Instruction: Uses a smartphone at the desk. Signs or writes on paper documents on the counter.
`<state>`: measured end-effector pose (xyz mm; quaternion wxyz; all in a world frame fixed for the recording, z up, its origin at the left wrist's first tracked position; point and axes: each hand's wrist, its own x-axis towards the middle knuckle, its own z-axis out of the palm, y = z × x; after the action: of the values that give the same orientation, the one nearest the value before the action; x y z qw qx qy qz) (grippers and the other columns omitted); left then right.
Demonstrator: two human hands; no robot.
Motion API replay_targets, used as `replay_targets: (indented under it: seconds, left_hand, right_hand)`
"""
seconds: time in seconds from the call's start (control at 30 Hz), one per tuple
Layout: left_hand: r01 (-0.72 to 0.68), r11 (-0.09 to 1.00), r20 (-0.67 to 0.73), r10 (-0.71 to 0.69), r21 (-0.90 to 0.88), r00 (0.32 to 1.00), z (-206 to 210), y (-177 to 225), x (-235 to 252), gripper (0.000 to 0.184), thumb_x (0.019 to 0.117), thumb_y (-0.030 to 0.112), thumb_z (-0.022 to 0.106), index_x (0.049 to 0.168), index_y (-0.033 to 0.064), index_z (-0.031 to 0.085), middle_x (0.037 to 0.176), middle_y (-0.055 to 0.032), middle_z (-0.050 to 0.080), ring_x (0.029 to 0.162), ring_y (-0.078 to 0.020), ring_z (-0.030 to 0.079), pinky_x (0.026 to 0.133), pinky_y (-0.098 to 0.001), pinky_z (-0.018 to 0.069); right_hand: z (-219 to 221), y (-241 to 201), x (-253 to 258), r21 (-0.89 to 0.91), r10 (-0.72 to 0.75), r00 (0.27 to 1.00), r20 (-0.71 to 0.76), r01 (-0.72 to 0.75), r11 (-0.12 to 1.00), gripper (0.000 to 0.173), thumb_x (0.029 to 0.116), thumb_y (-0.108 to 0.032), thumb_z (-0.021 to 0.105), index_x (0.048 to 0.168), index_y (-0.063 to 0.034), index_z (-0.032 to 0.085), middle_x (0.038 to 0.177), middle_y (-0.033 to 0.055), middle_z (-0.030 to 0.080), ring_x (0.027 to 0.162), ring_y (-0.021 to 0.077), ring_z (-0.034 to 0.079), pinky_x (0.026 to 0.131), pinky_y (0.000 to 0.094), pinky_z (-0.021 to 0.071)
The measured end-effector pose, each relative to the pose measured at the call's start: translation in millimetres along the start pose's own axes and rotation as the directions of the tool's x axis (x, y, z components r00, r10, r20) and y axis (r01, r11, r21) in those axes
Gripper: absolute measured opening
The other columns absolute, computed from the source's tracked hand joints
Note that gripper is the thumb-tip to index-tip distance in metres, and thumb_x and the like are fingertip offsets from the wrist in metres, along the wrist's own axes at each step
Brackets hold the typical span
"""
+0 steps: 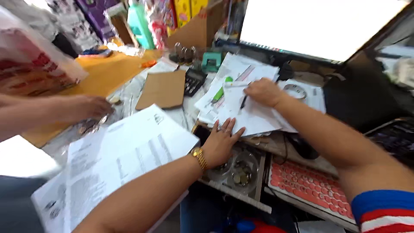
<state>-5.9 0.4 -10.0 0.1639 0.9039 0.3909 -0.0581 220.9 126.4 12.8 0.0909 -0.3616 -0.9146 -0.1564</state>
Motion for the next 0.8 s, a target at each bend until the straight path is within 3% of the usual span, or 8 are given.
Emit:
replay_targets:
  seconds: [0.1,0.17,0.27,0.37,0.47,0.6,0.7,0.8]
  left_hand:
    - [0.022,0.999,0.023,-0.023,0.031,0.999,-7,0,2,0.081,0.0982,0.035,0.068,0.165,0.0203,0.025,0.17,-0.0245,0.013,0.159,-0.0412,0.008,0.121,-0.0708,0.0011]
    - [0.058,0.997,0.02,-0.06,0.057,0.998,-9,-3,1,0.081,0.0978,0.037,0.068,0.165,0.0224,0.026,0.17,-0.0242,0.013,0.159,-0.0408,0.006,0.121,-0.0713,-0.0005]
    - [0.129,0.989,0.015,-0.13,0.079,0.991,-12,-3,3,0.08,0.0987,0.039,0.067,0.165,0.0226,0.025,0.17,-0.0254,0.011,0.159,-0.0413,0.004,0.121,-0.0709,-0.0028]
    - [0.16,0.984,0.022,-0.162,0.084,0.987,-12,0,5,0.078,0.0999,0.038,0.066,0.165,0.0206,0.026,0.17,-0.0265,0.011,0.159,-0.0421,0.003,0.121,-0.0698,-0.0021]
    - [0.197,0.975,0.012,-0.199,0.104,0.98,-15,8,5,0.072,0.1017,0.033,0.064,0.164,0.0183,0.03,0.17,-0.0266,0.012,0.159,-0.0422,0.003,0.121,-0.0693,-0.0007]
    - [0.204,0.975,-0.023,-0.203,0.093,0.979,-31,50,5,0.073,0.1007,0.02,0.065,0.163,0.0114,0.029,0.17,-0.026,0.008,0.158,-0.0444,0.003,0.121,-0.0708,0.0039]
    - [0.087,0.994,-0.146,-0.097,-0.072,0.984,-25,91,-7,0.075,0.0954,0.019,0.072,0.16,0.0093,0.036,0.168,-0.0253,0.02,0.157,-0.0446,0.016,0.121,-0.0702,0.0124]
    - [-0.032,0.971,-0.145,-0.003,-0.238,0.989,-13,121,-10,0.075,0.0952,0.024,0.074,0.16,0.0125,0.038,0.166,-0.0226,0.028,0.156,-0.0417,0.022,0.122,-0.0666,0.016]
  right_hand:
    - [-27,-16,-9,0.115,0.348,0.919,0.187,-0.373,0.921,0.038,0.0995,-0.004,0.061,0.138,-0.0038,0.063,0.122,0.0285,0.067,0.114,0.0495,0.063,0.096,0.0676,0.0457]
    - [-46,-29,-49,0.251,0.557,0.823,0.107,-0.565,0.786,0.041,0.1012,-0.014,0.063,0.141,-0.0054,0.061,0.127,0.0265,0.066,0.119,0.0457,0.063,0.101,0.0642,0.0463]
    - [-48,-53,-145,0.378,0.766,0.641,0.048,-0.722,0.58,0.044,0.1029,-0.03,0.06,0.135,0.0003,0.064,0.134,0.0257,0.064,0.125,0.0432,0.061,0.105,0.0603,0.0457]
    - [-22,-83,-206,0.487,0.836,0.549,0.008,-0.732,0.477,0.047,0.0953,-0.032,0.071,0.125,0.0044,0.069,0.138,0.0298,0.06,0.128,0.0487,0.057,0.107,0.0636,0.0428]
    - [14,-100,-221,0.537,0.815,0.521,-0.253,-0.626,0.566,0.05,0.0867,-0.032,0.073,0.119,0.0053,0.072,0.144,0.0345,0.053,0.13,0.0555,0.053,0.105,0.0651,0.0439]
    - [20,-101,-229,0.544,0.819,0.409,-0.401,-0.613,0.573,0.05,0.0886,-0.03,0.068,0.118,0.0096,0.07,0.144,0.0378,0.051,0.129,0.0556,0.053,0.105,0.0612,0.0459]
    - [12,-103,-240,0.528,0.807,0.439,-0.395,-0.611,0.59,0.049,0.0924,-0.024,0.069,0.119,0.0175,0.065,0.136,0.0444,0.051,0.13,0.0601,0.048,0.112,0.0597,0.0395]
    - [17,-95,-246,0.537,0.773,0.487,-0.406,-0.557,0.634,0.047,0.0926,-0.016,0.07,0.116,0.0229,0.06,0.125,0.0461,0.056,0.122,0.0559,0.056,0.108,0.0478,0.046]
